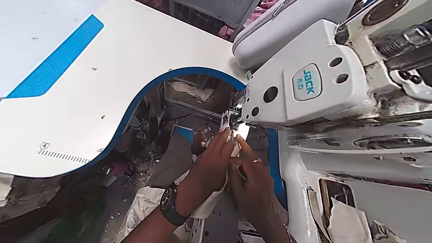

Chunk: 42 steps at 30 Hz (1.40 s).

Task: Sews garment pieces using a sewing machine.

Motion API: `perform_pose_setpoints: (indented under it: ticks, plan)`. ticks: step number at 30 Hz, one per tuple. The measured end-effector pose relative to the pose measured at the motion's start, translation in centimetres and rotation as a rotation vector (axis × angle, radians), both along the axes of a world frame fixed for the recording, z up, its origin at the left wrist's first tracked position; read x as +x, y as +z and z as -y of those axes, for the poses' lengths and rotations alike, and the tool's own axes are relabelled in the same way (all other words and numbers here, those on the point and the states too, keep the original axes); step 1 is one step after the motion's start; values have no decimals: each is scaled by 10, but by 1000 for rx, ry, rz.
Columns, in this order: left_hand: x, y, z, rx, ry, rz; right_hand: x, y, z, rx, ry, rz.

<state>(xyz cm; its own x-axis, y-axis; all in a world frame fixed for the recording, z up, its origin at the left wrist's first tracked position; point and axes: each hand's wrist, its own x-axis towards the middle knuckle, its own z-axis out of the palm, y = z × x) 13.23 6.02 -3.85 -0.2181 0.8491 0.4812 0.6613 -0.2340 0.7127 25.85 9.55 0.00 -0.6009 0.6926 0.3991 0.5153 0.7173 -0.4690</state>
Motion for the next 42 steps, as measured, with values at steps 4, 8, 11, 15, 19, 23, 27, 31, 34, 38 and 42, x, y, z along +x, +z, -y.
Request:
perform_pose_setpoints:
  ticks: [4, 8, 11, 15, 19, 23, 27, 31, 34, 38, 42]
  plan:
    - [-6, 2, -9, 21, 50, -44, -13, 5, 11, 287, -150, 89]
    - [-6, 27, 39, -202, 77, 199, 29, 17, 43, 292, -325, 357]
    - [6, 36, 82, -379, 54, 279, 82, 12, 50, -263, -337, 534]
    - [24, 29, 92, -170, 130, 111, 125, 18, 28, -601, 273, 63]
    - [30, 14, 84, -65, 114, 120, 61, 105, 87, 12, 163, 509]
    - [21, 28, 84, -220, 62, 159, 24, 91, 111, -258, -89, 792]
    - [22, 15, 101, -144, -32, 158, 26, 104, 88, -136, 44, 957]
    - [18, -6, 75, 140, 60, 98, 27, 93, 67, -208, 147, 962]
    - [25, -2, 69, 88, 77, 133, 37, 93, 63, -89, 198, 908]
    - [23, 9, 76, -54, 73, 142, 39, 95, 60, -96, 220, 824]
    - [26, 8, 90, -57, 33, 114, 40, 83, 58, -116, 236, 768]
